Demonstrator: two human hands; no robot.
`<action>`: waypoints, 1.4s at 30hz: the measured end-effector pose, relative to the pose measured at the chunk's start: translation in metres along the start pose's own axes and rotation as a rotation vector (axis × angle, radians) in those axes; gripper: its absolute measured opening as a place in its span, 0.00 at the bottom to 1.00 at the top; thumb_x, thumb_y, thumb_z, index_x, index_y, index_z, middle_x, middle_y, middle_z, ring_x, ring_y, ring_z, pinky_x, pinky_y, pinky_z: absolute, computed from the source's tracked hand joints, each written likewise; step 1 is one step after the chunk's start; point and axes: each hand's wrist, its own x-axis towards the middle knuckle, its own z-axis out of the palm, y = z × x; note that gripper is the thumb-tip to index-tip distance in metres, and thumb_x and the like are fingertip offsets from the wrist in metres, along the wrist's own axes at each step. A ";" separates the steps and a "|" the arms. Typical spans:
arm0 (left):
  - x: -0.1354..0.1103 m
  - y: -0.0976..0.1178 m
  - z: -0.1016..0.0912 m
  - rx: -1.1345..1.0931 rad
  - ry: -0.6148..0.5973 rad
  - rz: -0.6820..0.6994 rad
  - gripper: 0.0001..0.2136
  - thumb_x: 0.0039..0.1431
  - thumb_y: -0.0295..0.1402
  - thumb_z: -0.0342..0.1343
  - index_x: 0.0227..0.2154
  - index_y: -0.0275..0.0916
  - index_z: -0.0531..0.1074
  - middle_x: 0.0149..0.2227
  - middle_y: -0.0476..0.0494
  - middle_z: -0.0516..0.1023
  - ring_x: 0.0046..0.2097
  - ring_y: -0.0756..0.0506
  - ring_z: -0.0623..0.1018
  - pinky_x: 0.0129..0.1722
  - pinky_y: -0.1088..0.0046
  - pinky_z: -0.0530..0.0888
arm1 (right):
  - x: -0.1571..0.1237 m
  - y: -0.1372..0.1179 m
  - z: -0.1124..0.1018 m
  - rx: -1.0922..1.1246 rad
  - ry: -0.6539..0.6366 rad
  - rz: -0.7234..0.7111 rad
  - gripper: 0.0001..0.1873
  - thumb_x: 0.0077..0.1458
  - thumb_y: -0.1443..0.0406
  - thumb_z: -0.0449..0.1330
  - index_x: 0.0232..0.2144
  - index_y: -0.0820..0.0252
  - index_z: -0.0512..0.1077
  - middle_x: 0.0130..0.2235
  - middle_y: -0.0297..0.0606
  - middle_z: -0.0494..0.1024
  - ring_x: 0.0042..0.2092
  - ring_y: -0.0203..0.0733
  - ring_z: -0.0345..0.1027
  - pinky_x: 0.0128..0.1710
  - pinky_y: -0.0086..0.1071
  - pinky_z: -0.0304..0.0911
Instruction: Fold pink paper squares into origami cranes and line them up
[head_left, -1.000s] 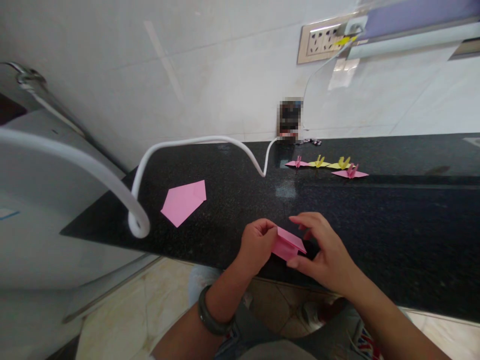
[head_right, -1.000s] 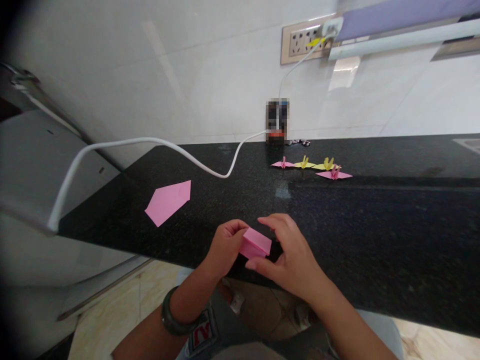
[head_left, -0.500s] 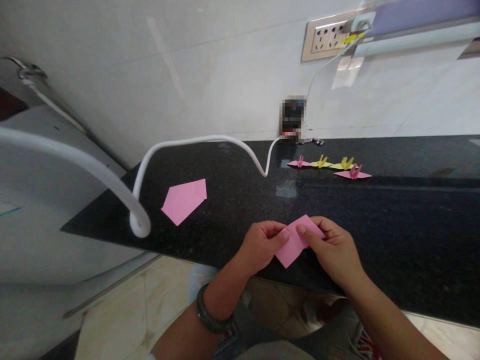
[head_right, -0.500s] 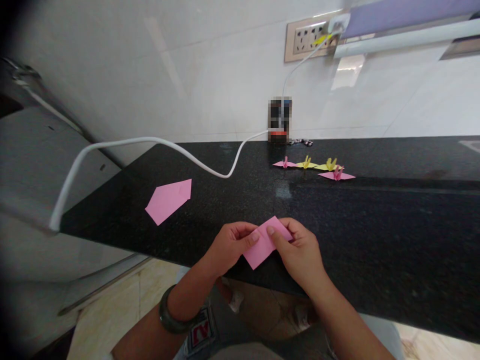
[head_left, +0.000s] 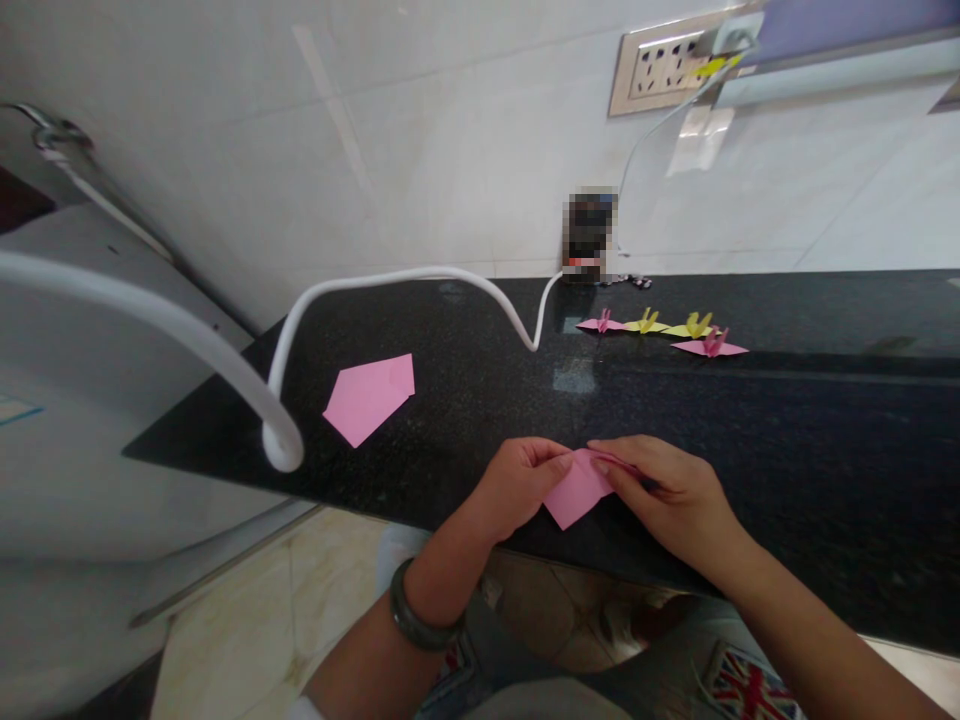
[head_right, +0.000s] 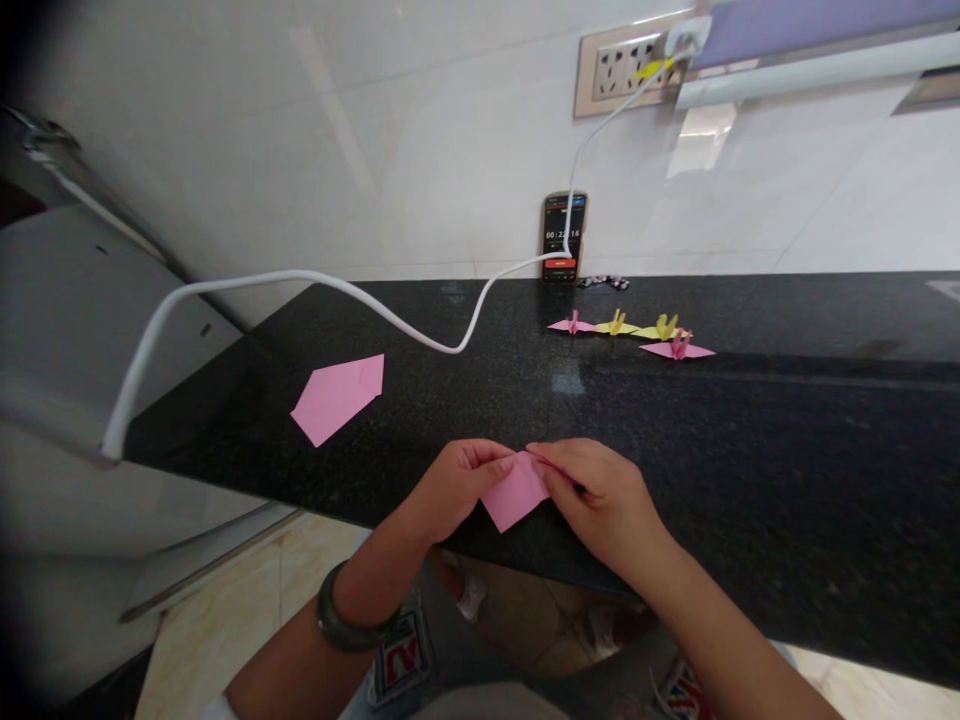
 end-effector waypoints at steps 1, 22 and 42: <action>0.000 0.000 0.000 0.000 -0.005 -0.007 0.09 0.48 0.34 0.51 0.26 0.33 0.72 0.23 0.47 0.70 0.23 0.54 0.63 0.23 0.78 0.59 | 0.000 0.002 -0.001 -0.016 -0.015 -0.037 0.14 0.50 0.67 0.52 0.40 0.53 0.69 0.38 0.36 0.74 0.39 0.40 0.67 0.40 0.36 0.63; 0.008 -0.004 -0.011 -0.105 -0.102 -0.064 0.10 0.46 0.34 0.53 0.28 0.31 0.71 0.24 0.46 0.70 0.24 0.54 0.65 0.25 0.77 0.59 | -0.002 0.029 -0.015 -0.451 -0.343 -0.507 0.21 0.54 0.69 0.48 0.52 0.58 0.59 0.43 0.43 0.71 0.40 0.42 0.63 0.35 0.35 0.62; 0.006 0.000 -0.007 0.041 -0.071 -0.049 0.10 0.46 0.32 0.53 0.28 0.30 0.72 0.25 0.45 0.71 0.24 0.54 0.65 0.24 0.78 0.59 | -0.003 0.027 -0.015 -0.316 -0.330 -0.440 0.22 0.53 0.70 0.50 0.51 0.54 0.59 0.42 0.41 0.71 0.39 0.40 0.63 0.35 0.34 0.62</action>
